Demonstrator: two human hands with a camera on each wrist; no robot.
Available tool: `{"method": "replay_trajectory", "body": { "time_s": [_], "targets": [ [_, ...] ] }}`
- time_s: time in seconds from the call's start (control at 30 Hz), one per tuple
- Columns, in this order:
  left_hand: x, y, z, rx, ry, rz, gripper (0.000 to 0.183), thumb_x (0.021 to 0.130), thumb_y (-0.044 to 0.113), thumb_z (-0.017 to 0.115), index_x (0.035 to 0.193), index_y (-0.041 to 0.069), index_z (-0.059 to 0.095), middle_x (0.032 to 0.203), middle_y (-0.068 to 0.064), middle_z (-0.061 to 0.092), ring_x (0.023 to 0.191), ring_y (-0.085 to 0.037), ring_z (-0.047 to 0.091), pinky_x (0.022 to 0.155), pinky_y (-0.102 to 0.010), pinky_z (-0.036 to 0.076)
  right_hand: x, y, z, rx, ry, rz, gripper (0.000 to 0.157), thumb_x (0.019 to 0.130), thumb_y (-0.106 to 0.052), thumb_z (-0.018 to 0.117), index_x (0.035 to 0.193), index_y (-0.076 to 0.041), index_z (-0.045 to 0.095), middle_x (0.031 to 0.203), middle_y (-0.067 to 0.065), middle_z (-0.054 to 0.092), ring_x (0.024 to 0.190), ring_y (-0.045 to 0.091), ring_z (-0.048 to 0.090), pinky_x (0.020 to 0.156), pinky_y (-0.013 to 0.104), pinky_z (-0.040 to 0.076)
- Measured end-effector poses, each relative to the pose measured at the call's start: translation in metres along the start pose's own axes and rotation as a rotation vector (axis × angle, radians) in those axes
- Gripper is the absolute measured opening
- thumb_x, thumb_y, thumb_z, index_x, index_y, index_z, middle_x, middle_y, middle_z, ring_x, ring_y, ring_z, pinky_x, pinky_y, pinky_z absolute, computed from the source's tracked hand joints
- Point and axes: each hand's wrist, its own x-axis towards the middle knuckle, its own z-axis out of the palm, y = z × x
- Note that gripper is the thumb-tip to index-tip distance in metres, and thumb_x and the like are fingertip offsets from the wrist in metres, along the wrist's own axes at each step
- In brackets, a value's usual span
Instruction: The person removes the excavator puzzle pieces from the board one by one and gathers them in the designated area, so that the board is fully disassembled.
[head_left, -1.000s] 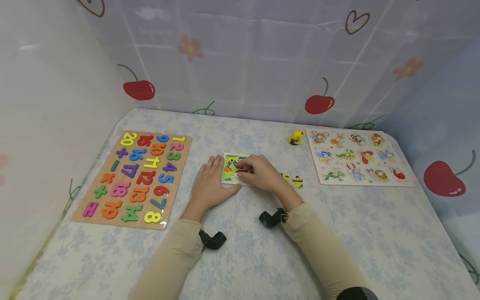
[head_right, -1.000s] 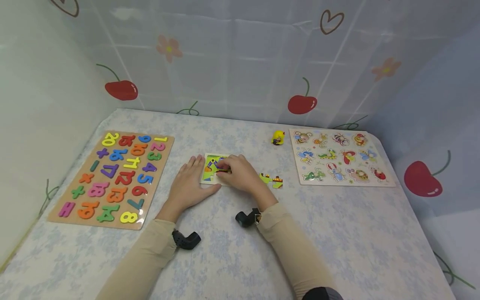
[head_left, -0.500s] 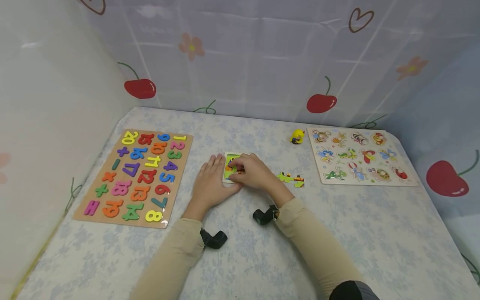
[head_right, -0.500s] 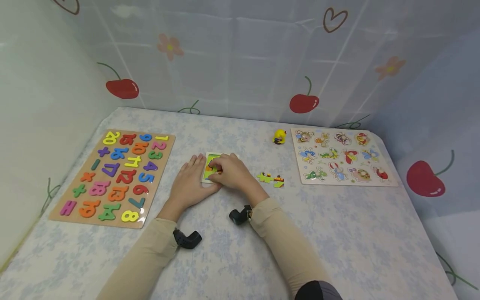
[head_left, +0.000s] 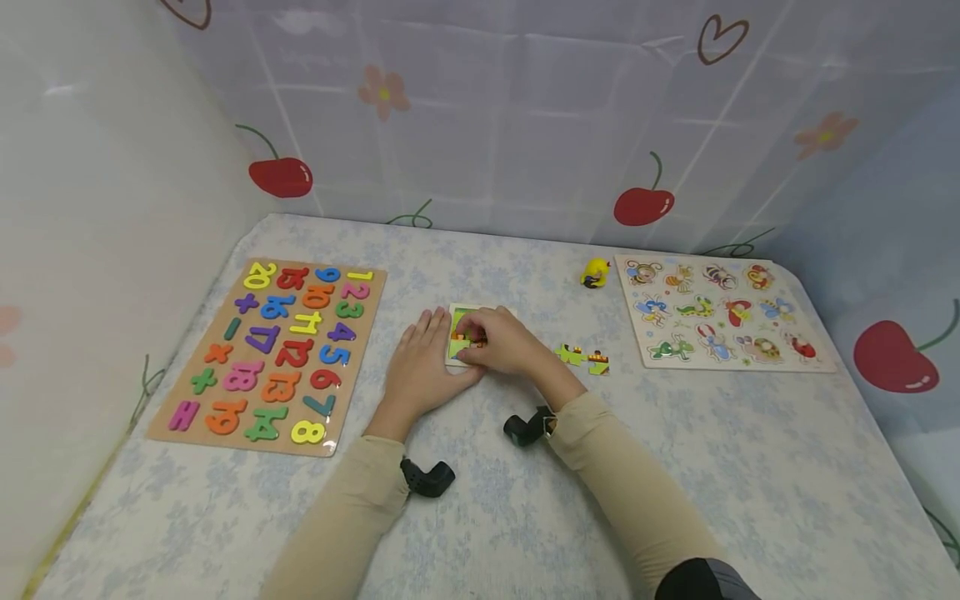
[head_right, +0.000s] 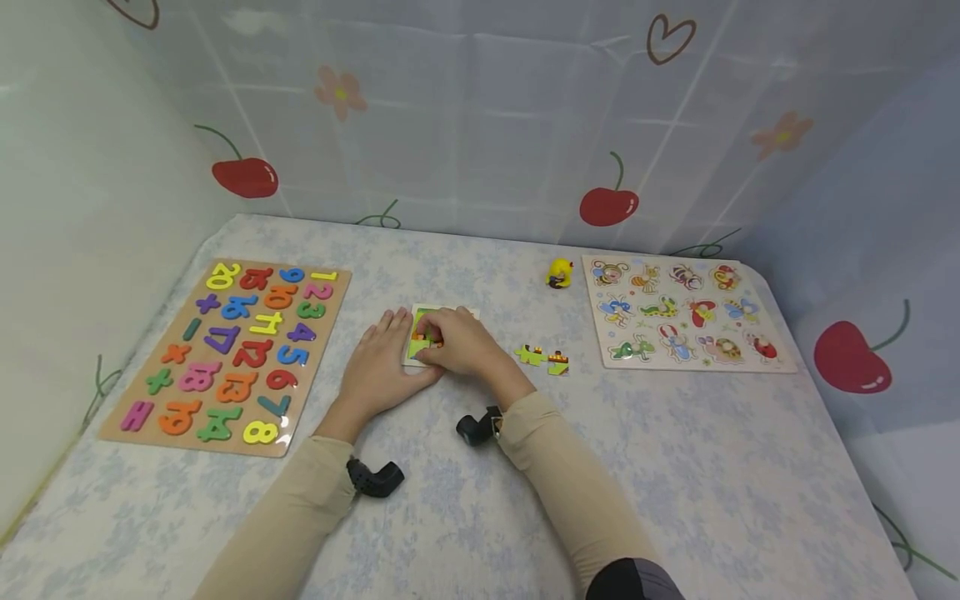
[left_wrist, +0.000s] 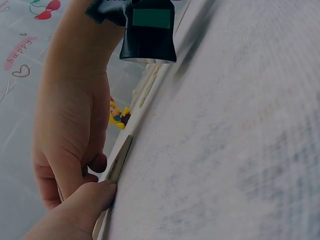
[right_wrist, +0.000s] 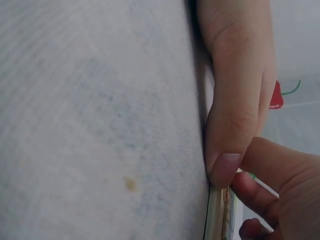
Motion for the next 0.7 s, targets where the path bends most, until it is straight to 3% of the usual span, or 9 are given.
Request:
{"method": "replay_trajectory", "body": {
  "time_s": [0.33,0.53,0.7],
  "targets": [
    [-0.001,0.002,0.000,-0.005,0.001,0.000,0.110,0.081,0.079,0.051,0.159,0.007,0.020,0.167,-0.008,0.018,0.156,-0.023,0.010,0.127,-0.044,0.009,-0.009,0.005,-0.008,0.250,0.030,0.094,0.020,0.091,-0.018,0.071,0.108,-0.014,0.061,0.088,0.002,0.065,0.074,0.016,0.057,0.069,0.029,0.046],
    [-0.002,0.003,0.000,-0.004,-0.003,-0.017,0.111,0.081,0.078,0.053,0.160,0.008,0.017,0.167,-0.008,0.016,0.157,-0.023,0.008,0.127,-0.044,0.007,-0.029,0.017,-0.030,0.239,0.111,0.183,0.020,0.091,-0.020,0.072,0.108,-0.016,0.062,0.094,0.004,0.066,0.070,0.020,0.050,0.062,0.029,0.042],
    [-0.002,0.004,0.000,0.004,-0.002,-0.022,0.111,0.081,0.078,0.053,0.160,0.008,0.017,0.167,-0.008,0.016,0.156,-0.024,0.008,0.127,-0.044,0.008,-0.049,0.033,-0.047,0.197,0.130,0.280,0.021,0.092,-0.022,0.072,0.109,-0.017,0.061,0.096,0.005,0.065,0.068,0.022,0.049,0.058,0.029,0.043]
  ]
}}
